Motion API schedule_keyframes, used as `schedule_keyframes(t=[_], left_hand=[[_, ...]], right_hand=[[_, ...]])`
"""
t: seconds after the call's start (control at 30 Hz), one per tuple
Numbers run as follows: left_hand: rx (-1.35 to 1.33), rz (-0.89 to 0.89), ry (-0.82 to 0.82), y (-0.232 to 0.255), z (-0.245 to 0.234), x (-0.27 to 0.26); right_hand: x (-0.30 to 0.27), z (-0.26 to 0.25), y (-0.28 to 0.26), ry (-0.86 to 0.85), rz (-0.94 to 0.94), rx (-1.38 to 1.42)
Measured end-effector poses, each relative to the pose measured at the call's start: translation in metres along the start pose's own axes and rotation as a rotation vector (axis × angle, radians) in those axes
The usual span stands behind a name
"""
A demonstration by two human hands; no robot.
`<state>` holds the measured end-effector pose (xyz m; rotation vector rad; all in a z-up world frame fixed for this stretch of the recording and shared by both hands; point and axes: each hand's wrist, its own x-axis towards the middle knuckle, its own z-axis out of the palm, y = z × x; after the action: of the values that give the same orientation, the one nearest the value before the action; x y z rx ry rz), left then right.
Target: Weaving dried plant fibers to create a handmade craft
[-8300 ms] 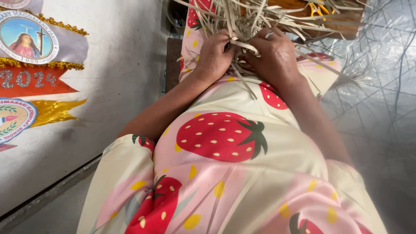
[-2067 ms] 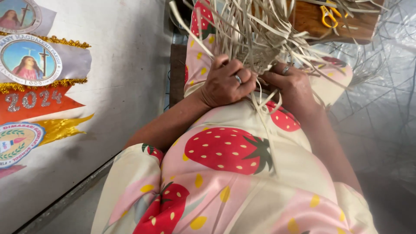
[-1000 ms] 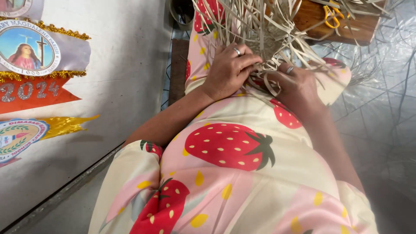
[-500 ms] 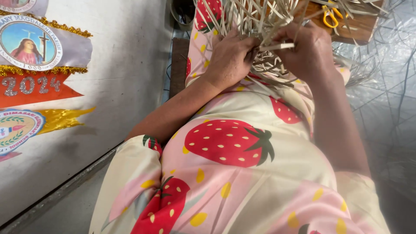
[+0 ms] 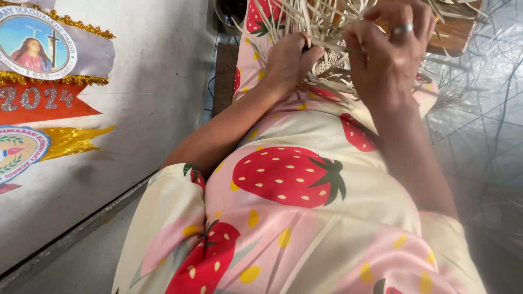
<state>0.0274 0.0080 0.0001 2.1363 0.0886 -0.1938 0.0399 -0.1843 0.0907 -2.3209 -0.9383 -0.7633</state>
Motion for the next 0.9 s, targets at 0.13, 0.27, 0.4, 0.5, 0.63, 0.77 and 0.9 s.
schedule_keyframes(t=[0.13,0.27,0.4,0.5,0.63,0.77,0.9], left_hand=[[-0.2,-0.088,-0.007,-0.014,0.009,0.007],[-0.223,-0.007,0.108,-0.03,0.016,0.01],[-0.254,0.061,0.129,-0.024,0.009,0.009],[-0.117,0.079,0.15,-0.005,-0.001,0.002],[0.086,0.06,0.192,-0.005,0.001,0.002],[0.131,0.031,0.235,-0.016,0.011,0.003],[0.139,0.071,0.225,-0.015,0.012,0.001]], right_hand=[[-0.051,0.029,0.013,-0.093,0.027,-0.065],[-0.075,0.045,0.018,-0.418,0.317,0.027],[-0.072,0.038,0.018,-0.281,0.223,0.013],[-0.063,0.032,0.01,-0.249,0.287,0.096],[-0.048,0.019,-0.003,-0.352,0.458,0.421],[-0.038,0.02,-0.011,-0.585,0.882,0.606],[-0.041,0.023,-0.007,-0.643,0.882,0.683]])
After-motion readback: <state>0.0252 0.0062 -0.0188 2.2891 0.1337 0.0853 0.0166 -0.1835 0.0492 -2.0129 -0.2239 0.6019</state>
